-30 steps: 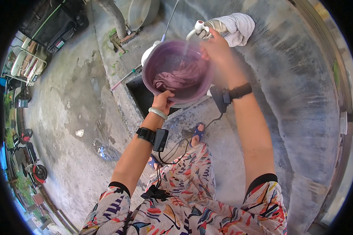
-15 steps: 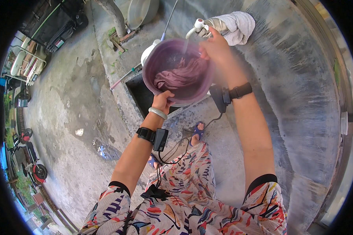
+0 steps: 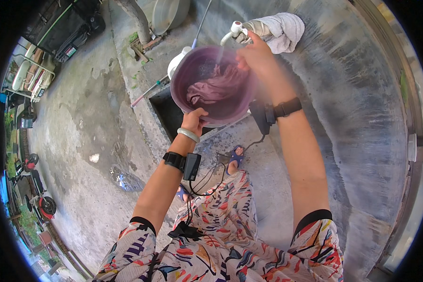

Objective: The person washes a shirt and shorts by hand in a basin, then hangs them on a clothesline using hangers.

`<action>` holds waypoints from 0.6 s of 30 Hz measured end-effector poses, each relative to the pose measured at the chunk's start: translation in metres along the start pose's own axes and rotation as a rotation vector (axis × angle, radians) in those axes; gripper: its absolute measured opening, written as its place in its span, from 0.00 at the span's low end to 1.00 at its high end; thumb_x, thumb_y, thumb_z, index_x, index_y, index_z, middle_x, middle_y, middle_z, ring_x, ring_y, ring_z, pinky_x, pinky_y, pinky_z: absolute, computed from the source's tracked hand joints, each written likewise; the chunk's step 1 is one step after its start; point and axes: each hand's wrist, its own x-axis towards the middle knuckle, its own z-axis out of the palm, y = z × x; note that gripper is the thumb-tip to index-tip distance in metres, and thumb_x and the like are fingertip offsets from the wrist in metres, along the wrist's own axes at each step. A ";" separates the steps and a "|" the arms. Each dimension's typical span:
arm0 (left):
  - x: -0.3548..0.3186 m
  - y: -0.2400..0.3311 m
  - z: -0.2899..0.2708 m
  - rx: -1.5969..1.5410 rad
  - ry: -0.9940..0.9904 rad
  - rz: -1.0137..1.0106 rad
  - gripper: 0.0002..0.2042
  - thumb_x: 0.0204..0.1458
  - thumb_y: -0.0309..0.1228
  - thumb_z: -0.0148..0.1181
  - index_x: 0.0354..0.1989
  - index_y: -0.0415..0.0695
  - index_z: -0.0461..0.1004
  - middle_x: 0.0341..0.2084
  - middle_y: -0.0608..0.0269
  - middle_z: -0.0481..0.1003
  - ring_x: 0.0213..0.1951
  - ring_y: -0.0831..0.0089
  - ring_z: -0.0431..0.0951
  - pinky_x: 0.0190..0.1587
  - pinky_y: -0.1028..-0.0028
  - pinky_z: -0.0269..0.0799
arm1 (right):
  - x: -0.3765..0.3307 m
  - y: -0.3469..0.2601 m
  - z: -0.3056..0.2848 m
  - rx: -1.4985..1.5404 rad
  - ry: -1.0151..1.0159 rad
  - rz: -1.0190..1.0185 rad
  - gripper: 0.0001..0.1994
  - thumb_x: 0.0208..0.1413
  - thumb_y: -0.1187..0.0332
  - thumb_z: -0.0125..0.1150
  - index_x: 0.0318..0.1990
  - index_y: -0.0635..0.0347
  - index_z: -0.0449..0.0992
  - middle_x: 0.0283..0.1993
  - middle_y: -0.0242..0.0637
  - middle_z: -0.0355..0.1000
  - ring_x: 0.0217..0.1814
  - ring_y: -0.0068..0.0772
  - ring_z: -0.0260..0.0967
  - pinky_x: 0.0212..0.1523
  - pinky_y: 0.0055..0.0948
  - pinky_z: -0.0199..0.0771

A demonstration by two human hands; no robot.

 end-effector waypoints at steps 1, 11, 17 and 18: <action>0.001 -0.001 -0.002 -0.001 0.000 0.001 0.18 0.44 0.17 0.58 0.45 0.44 0.69 0.30 0.63 0.74 0.28 0.68 0.78 0.25 0.71 0.75 | -0.001 0.001 0.001 0.000 0.000 -0.001 0.38 0.53 0.77 0.57 0.72 0.65 0.48 0.31 0.41 0.73 0.20 0.24 0.69 0.20 0.23 0.68; 0.000 0.001 -0.001 0.032 0.033 0.002 0.14 0.43 0.19 0.59 0.41 0.42 0.71 0.26 0.64 0.74 0.26 0.70 0.75 0.22 0.72 0.70 | -0.003 0.001 0.003 0.008 -0.015 -0.012 0.39 0.53 0.78 0.56 0.72 0.66 0.46 0.30 0.41 0.73 0.21 0.25 0.69 0.20 0.24 0.68; -0.002 0.000 0.003 0.030 0.067 -0.030 0.13 0.42 0.19 0.60 0.38 0.41 0.72 0.25 0.64 0.74 0.23 0.71 0.74 0.21 0.72 0.68 | -0.004 0.001 0.006 -0.012 -0.013 -0.004 0.39 0.52 0.77 0.56 0.72 0.67 0.45 0.29 0.40 0.74 0.21 0.25 0.69 0.20 0.24 0.69; -0.002 0.000 0.003 0.035 0.069 -0.040 0.12 0.42 0.19 0.60 0.37 0.41 0.73 0.24 0.64 0.74 0.23 0.71 0.74 0.20 0.73 0.68 | -0.003 0.000 0.007 -0.010 -0.009 -0.001 0.39 0.52 0.77 0.56 0.72 0.67 0.45 0.29 0.40 0.74 0.20 0.25 0.69 0.20 0.24 0.69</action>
